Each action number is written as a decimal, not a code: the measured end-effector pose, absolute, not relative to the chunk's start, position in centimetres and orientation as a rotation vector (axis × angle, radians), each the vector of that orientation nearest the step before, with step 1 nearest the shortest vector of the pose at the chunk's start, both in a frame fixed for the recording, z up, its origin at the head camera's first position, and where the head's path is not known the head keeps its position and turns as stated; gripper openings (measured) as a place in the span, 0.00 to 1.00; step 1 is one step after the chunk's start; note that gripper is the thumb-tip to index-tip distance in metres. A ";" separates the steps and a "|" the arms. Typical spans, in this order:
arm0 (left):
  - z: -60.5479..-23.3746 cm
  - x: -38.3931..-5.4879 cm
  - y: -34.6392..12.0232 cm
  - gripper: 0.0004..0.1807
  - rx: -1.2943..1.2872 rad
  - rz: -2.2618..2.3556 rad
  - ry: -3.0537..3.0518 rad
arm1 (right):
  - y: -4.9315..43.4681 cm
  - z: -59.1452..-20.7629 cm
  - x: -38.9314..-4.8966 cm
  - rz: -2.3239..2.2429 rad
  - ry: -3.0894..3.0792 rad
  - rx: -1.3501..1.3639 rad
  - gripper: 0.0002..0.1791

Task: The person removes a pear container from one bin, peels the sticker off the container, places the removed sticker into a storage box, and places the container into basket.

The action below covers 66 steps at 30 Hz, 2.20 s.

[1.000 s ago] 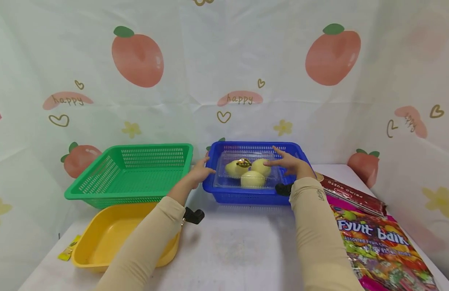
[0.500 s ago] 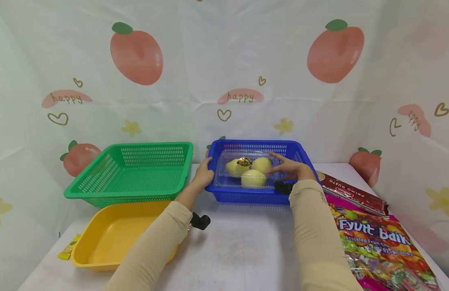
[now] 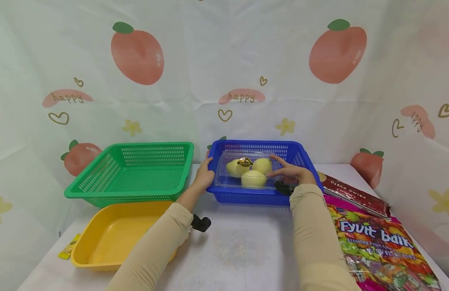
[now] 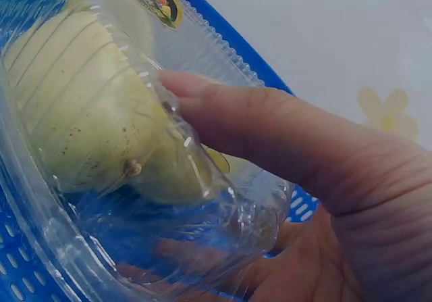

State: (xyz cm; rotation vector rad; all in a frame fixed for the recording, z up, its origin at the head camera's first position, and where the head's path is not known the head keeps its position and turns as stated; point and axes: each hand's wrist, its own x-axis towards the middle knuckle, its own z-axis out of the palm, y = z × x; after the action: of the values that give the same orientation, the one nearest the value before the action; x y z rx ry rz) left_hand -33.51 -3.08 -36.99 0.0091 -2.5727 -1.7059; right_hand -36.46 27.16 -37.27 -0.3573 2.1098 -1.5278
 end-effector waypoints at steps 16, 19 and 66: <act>-37.0 -33.8 -3.1 0.35 -0.002 -1.720 -2.548 | 27.2 -36.9 -36.6 -1.648 2.008 -0.298 0.36; -37.1 -33.8 -3.2 0.36 0.009 -1.721 -2.560 | 27.2 -37.0 -36.6 -1.657 1.996 -0.318 0.30; -37.3 -33.5 -3.3 0.36 -0.007 -1.787 -2.560 | 28.6 -33.9 -35.8 -1.721 2.130 -0.320 0.27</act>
State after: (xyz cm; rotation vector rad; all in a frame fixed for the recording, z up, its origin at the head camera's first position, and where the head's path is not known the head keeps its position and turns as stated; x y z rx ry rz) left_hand -33.54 -3.33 -37.27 -0.0068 -2.5604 -1.7874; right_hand -35.78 28.58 -33.87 -0.3203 2.1298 -1.7207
